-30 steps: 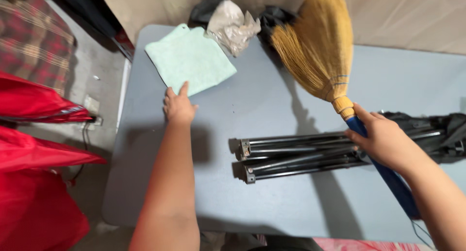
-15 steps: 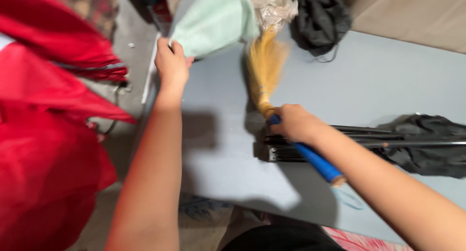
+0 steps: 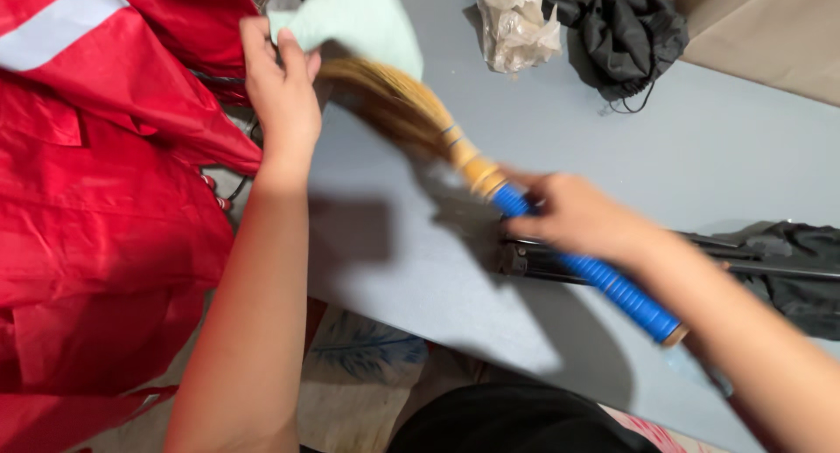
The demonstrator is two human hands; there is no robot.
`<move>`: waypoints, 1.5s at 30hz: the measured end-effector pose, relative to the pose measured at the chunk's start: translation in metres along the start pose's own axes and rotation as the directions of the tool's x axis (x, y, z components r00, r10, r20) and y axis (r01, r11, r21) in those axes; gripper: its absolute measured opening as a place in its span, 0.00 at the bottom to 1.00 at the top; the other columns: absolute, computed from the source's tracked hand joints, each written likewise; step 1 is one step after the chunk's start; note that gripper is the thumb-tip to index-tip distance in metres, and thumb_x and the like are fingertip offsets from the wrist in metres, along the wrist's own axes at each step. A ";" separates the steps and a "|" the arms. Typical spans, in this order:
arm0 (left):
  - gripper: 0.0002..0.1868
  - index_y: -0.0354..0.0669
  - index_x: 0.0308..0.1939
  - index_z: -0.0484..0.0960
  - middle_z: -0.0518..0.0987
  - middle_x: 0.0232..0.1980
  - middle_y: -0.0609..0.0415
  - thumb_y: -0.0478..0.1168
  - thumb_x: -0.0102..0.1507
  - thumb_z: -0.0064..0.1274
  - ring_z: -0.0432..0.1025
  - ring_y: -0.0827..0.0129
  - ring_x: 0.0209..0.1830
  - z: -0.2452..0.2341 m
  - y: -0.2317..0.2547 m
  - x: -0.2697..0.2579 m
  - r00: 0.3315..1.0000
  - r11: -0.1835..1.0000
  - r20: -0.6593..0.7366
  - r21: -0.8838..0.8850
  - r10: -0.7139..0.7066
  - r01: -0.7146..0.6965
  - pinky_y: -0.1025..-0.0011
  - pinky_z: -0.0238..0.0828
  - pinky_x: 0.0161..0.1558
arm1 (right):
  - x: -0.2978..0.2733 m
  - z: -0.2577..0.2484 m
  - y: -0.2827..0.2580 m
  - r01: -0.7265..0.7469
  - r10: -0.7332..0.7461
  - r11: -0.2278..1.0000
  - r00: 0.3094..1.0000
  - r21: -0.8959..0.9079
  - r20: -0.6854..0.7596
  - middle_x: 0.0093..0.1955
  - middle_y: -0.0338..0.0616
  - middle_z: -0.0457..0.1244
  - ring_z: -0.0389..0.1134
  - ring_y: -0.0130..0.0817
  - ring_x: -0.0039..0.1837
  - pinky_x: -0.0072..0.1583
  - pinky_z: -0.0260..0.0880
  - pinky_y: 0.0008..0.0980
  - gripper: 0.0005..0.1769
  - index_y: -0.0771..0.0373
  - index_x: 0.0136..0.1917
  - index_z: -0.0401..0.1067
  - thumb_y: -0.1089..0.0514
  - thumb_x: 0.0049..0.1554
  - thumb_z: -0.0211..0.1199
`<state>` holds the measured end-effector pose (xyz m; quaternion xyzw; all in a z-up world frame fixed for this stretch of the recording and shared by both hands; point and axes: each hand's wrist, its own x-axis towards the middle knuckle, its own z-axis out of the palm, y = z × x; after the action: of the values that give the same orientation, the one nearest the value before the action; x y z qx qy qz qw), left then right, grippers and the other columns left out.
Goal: The person unpacks a black carrying bag to reveal a folded camping chair. They unfold the chair on a gray table, then use a broom to sweep the seat and frame of the chair.
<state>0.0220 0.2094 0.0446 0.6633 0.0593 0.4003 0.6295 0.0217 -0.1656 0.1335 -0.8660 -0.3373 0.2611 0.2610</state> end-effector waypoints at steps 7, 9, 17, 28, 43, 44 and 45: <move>0.12 0.44 0.66 0.66 0.80 0.55 0.50 0.37 0.79 0.46 0.79 0.63 0.52 0.048 -0.012 0.007 0.974 0.948 0.130 0.239 0.185 -0.211 0.65 0.77 0.57 | 0.011 -0.045 0.026 -0.655 0.638 0.745 0.755 -0.124 -0.154 0.45 0.57 0.71 0.76 0.48 0.37 0.42 0.79 0.47 0.38 0.56 0.77 0.61 0.58 0.54 0.66; 0.16 0.44 0.66 0.67 0.80 0.58 0.48 0.37 0.76 0.50 0.77 0.56 0.57 0.059 -0.031 0.003 0.952 0.901 0.285 0.374 0.116 -0.221 0.61 0.75 0.60 | 0.023 -0.039 0.026 -0.661 0.650 0.738 0.750 -0.137 -0.118 0.43 0.56 0.71 0.74 0.45 0.35 0.42 0.77 0.44 0.35 0.56 0.75 0.65 0.57 0.54 0.67; 0.28 0.37 0.59 0.71 0.64 0.65 0.30 0.37 0.56 0.63 0.67 0.34 0.62 0.085 -0.049 -0.082 0.734 0.775 0.650 0.563 -0.200 -0.287 0.52 0.67 0.59 | 0.030 0.003 0.018 -0.589 0.579 0.783 0.808 0.203 0.112 0.38 0.50 0.69 0.70 0.35 0.33 0.37 0.74 0.35 0.33 0.56 0.70 0.67 0.57 0.52 0.66; 0.14 0.49 0.52 0.81 0.76 0.59 0.53 0.40 0.61 0.55 0.71 0.54 0.64 0.146 0.055 -0.212 0.695 0.885 0.713 0.378 -0.091 -0.272 0.56 0.68 0.64 | -0.082 -0.045 0.083 0.201 0.170 0.378 0.944 0.904 -0.281 0.49 0.50 0.66 0.70 0.40 0.50 0.56 0.73 0.35 0.24 0.65 0.64 0.70 0.66 0.56 0.46; 0.42 0.49 0.63 0.73 0.72 0.59 0.50 0.48 0.47 0.73 0.65 0.55 0.65 0.258 0.050 -0.274 0.333 0.619 0.830 0.557 -0.448 -0.554 0.49 0.59 0.62 | -0.228 0.003 0.157 0.132 0.307 0.858 0.642 0.496 -0.702 0.56 0.48 0.69 0.72 0.31 0.53 0.58 0.72 0.30 0.16 0.67 0.63 0.72 0.62 0.63 0.59; 0.43 0.51 0.63 0.73 0.73 0.58 0.49 0.50 0.45 0.74 0.66 0.54 0.65 0.255 0.054 -0.273 0.302 0.618 0.827 0.556 -0.473 -0.556 0.49 0.60 0.61 | -0.241 0.006 0.165 0.138 0.386 0.806 0.616 0.576 -0.687 0.56 0.47 0.69 0.72 0.31 0.52 0.59 0.72 0.31 0.17 0.67 0.63 0.73 0.62 0.62 0.58; 0.45 0.52 0.63 0.73 0.73 0.58 0.49 0.51 0.44 0.75 0.67 0.54 0.64 0.254 0.057 -0.271 0.275 0.616 0.824 0.557 -0.496 -0.557 0.48 0.61 0.60 | -0.253 0.007 0.176 0.229 0.399 0.753 0.587 0.617 -0.705 0.54 0.49 0.69 0.71 0.33 0.51 0.57 0.72 0.32 0.15 0.67 0.62 0.73 0.61 0.63 0.58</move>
<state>-0.0308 -0.1598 0.0003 0.9607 -0.1792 -0.1430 0.1565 -0.0649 -0.4581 0.0878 -0.7548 -0.0230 -0.0461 0.6539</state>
